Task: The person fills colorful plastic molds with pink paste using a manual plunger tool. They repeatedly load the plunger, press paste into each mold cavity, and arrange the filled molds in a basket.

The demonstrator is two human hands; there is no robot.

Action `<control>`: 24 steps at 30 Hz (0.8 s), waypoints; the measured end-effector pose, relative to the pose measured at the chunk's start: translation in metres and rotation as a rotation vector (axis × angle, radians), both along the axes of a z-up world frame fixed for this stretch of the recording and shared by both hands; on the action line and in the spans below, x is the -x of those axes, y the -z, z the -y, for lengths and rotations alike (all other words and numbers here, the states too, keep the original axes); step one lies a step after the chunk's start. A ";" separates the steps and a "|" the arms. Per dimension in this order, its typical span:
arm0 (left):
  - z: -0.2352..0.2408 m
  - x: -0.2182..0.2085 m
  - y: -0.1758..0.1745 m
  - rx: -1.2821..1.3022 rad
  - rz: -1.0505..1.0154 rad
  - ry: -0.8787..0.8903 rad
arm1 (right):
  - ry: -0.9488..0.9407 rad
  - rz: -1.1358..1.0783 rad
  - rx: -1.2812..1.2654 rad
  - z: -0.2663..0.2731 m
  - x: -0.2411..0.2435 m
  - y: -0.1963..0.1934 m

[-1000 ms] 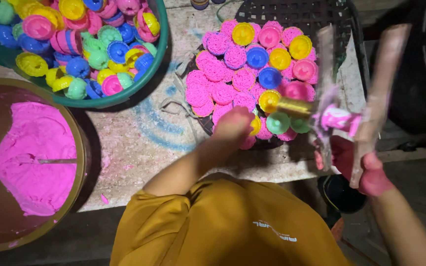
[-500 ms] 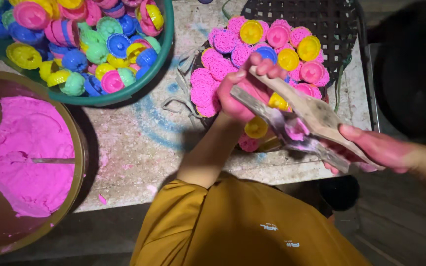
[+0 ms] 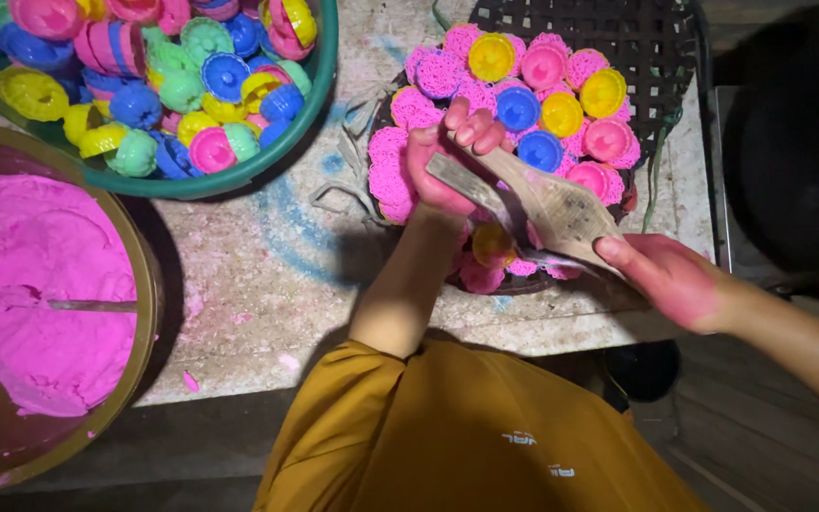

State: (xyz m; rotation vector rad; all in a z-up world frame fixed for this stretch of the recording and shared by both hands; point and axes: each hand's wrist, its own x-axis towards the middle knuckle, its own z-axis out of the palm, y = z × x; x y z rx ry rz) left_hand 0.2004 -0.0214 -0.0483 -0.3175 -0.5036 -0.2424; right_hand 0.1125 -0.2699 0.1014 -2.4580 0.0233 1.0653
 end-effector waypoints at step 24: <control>-0.013 -0.002 -0.006 -0.154 -0.002 -0.085 | 0.084 0.031 -0.205 -0.014 0.014 0.019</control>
